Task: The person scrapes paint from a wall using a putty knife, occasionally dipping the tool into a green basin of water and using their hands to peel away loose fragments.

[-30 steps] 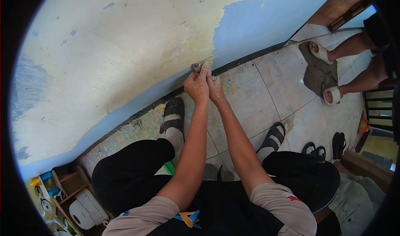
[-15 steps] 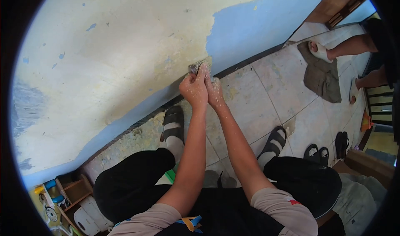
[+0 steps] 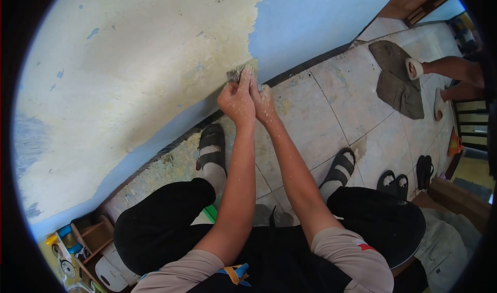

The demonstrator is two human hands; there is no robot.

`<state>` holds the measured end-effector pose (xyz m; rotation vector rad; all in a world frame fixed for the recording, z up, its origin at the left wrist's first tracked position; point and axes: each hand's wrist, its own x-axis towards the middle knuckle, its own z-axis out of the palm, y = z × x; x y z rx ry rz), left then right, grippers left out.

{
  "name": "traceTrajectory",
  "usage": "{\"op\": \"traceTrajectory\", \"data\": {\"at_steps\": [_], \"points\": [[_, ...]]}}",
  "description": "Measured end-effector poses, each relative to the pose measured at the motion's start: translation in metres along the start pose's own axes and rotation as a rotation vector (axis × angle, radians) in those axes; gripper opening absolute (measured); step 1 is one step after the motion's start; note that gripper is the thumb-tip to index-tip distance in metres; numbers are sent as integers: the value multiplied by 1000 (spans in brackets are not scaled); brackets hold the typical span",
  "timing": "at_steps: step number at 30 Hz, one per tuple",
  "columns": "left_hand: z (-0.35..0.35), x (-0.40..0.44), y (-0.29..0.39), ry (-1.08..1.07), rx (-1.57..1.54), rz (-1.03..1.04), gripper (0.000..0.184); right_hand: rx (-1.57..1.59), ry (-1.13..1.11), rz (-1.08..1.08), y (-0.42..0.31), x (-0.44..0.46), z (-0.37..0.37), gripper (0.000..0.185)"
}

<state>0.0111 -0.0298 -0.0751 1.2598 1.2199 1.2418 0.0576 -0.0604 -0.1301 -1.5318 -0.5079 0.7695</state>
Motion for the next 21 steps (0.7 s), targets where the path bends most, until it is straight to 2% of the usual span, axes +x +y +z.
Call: {"op": "traceTrajectory", "data": {"at_steps": [1,4,7,9,10,13,16,18,20,21], "points": [[-1,-1,-2,-2,4,-4,41,39,6,-80,-5,1,-1,62],[3,3,-12,7,57,42,41,-36,34,-112,9,-3,2,61],[-2,-6,-31,76,-6,-33,47,-20,43,-25,41,-13,8,61],[-9,-9,-40,33,134,-183,39,14,46,-94,45,-7,9,62],[-8,-5,-33,34,143,-186,39,41,53,-148,41,-11,9,64],[-4,-3,-25,4,-18,-108,40,-11,-11,-27,17,-4,-2,67],[-1,0,-22,11,-60,-78,43,34,16,-56,26,-7,3,69],[-3,-9,-27,46,101,-144,45,37,37,-104,29,-12,2,69],[-1,-7,-32,36,27,-150,44,-47,31,92,25,-13,-1,69],[-2,-7,-30,33,-27,-168,42,-49,30,93,22,-12,-1,69]]}}
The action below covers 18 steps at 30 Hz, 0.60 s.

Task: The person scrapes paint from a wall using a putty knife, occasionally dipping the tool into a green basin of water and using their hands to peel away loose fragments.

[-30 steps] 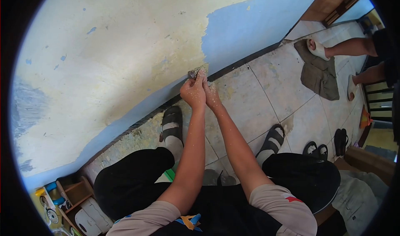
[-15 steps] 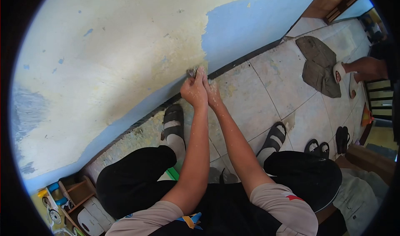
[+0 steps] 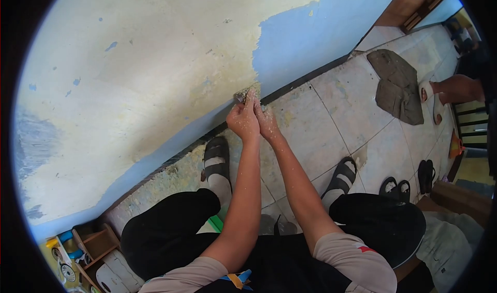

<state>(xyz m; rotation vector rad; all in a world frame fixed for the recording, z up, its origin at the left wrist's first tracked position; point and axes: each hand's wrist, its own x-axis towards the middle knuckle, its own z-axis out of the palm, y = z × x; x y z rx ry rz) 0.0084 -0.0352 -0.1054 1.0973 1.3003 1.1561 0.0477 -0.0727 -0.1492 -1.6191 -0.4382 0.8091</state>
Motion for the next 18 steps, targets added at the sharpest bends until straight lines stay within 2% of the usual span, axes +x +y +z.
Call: {"op": "traceTrajectory", "data": {"at_steps": [3,6,8,10,12,13,14,16,18], "points": [[-3,-1,9,-25,-41,-46,40,73,-31,-14,-3,-4,1,68],[-1,5,-11,-7,-39,-10,39,5,-31,-45,-3,0,1,68],[-2,3,-5,4,-63,-24,42,127,1,-118,3,0,2,67],[4,-3,-5,-21,-95,-50,45,51,83,-156,12,4,0,66],[2,-1,-5,-17,-167,-68,43,14,-11,-150,13,7,0,66],[2,1,-4,-28,-158,-58,38,55,15,-204,10,6,2,65],[1,1,-4,-25,-145,-47,38,71,11,-201,8,5,1,65],[3,-5,15,-34,-130,-62,34,-31,-41,7,-8,2,-5,64],[3,-2,10,-55,-184,-68,32,-38,9,-23,1,5,-3,62]]}}
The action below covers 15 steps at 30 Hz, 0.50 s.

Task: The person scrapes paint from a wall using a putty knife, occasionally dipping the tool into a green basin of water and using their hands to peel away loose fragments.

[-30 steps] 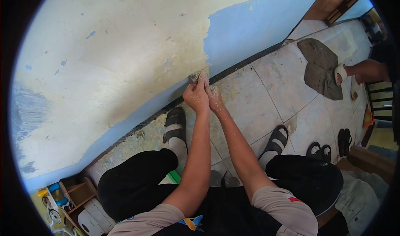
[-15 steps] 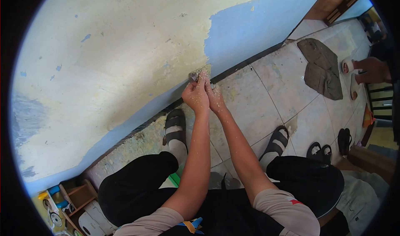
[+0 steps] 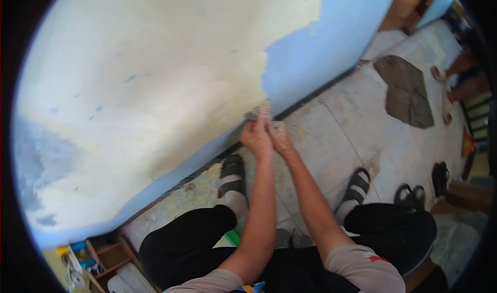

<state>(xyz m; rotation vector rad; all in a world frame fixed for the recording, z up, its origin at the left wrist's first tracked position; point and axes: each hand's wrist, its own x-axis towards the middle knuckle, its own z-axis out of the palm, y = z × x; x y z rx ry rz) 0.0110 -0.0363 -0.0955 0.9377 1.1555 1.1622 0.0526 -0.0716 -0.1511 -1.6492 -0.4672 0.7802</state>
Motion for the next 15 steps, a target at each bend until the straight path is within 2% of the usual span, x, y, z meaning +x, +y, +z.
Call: {"op": "traceTrajectory", "data": {"at_steps": [3,5,6,8,10,12,14,15], "points": [[0,1,-1,43,77,51,31,116,-35,-95,-23,-8,-1,63],[-12,13,-28,-4,118,-3,31,138,0,-45,-28,-13,3,61],[-15,13,-22,-14,115,3,31,142,8,-53,-28,-16,7,61],[-8,2,-3,-16,48,-70,31,99,35,18,-17,-13,4,61],[-5,-4,13,-111,-36,-148,29,10,49,-112,23,5,10,63],[-13,-3,11,-138,-71,-197,27,37,56,-105,4,-5,0,65],[-18,-4,1,-146,-58,-130,27,93,-12,-108,-15,-18,9,67],[-21,-3,-2,-159,-40,-67,28,118,28,-69,-21,-23,9,67]]}}
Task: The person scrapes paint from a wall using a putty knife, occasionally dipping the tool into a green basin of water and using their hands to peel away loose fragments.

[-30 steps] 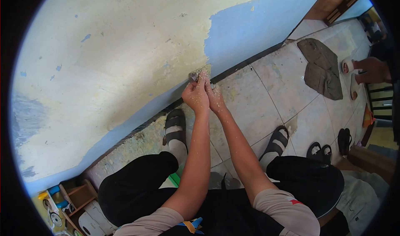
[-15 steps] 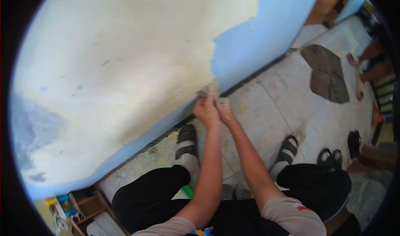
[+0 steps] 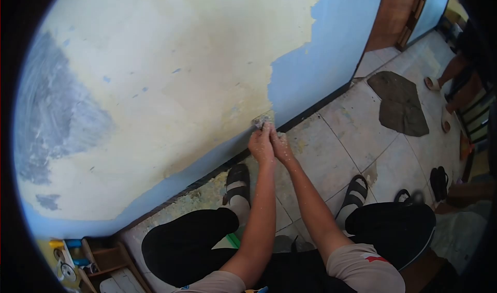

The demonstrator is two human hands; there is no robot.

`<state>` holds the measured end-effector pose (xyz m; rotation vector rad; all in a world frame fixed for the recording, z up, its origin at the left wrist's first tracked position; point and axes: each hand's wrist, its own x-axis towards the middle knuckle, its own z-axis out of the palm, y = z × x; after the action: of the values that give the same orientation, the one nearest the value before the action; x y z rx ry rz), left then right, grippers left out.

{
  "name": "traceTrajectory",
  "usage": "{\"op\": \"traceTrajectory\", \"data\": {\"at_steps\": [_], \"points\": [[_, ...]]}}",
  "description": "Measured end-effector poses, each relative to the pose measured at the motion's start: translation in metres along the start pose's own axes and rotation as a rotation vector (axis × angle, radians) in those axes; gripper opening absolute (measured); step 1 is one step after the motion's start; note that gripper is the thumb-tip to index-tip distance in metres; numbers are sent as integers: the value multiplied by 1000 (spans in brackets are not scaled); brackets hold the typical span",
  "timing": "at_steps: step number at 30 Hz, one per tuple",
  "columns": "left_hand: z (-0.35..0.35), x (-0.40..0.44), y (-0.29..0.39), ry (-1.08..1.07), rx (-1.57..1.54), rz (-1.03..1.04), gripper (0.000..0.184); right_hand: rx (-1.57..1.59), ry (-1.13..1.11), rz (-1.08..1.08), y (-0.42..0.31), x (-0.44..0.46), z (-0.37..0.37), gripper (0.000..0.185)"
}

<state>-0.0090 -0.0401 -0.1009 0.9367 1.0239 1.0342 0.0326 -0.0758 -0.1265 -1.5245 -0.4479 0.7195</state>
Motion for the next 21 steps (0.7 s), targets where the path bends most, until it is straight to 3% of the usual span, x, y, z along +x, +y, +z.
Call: {"op": "traceTrajectory", "data": {"at_steps": [2,4,6,7,9,10,11,13,15,17,20,21], "points": [[-3,-7,-8,-2,17,78,32,23,19,19,-8,-3,-1,67],[-3,-16,-1,18,16,142,38,294,-15,65,0,-3,-7,64],[2,-38,11,319,385,240,58,76,-10,127,18,-1,-21,66],[12,-57,37,182,288,246,62,-119,23,180,26,-3,-32,76],[33,-91,93,-138,142,361,67,-191,-54,230,41,-7,-33,74],[33,-121,149,-361,114,277,62,-201,-88,264,46,-10,-32,73],[28,-135,184,-592,129,337,52,-196,-117,297,50,-14,-31,72],[-4,-160,259,-1003,465,445,46,-168,-172,354,57,-22,-28,71],[-57,-201,318,-911,987,652,45,-124,-227,386,61,-32,-24,70],[-131,-230,344,-708,995,1021,43,-77,-236,416,66,-38,-20,70],[-214,-263,389,-596,905,880,58,9,-147,425,68,-44,-12,71],[-253,-273,399,-541,796,720,53,21,-127,428,67,-43,-8,71]]}}
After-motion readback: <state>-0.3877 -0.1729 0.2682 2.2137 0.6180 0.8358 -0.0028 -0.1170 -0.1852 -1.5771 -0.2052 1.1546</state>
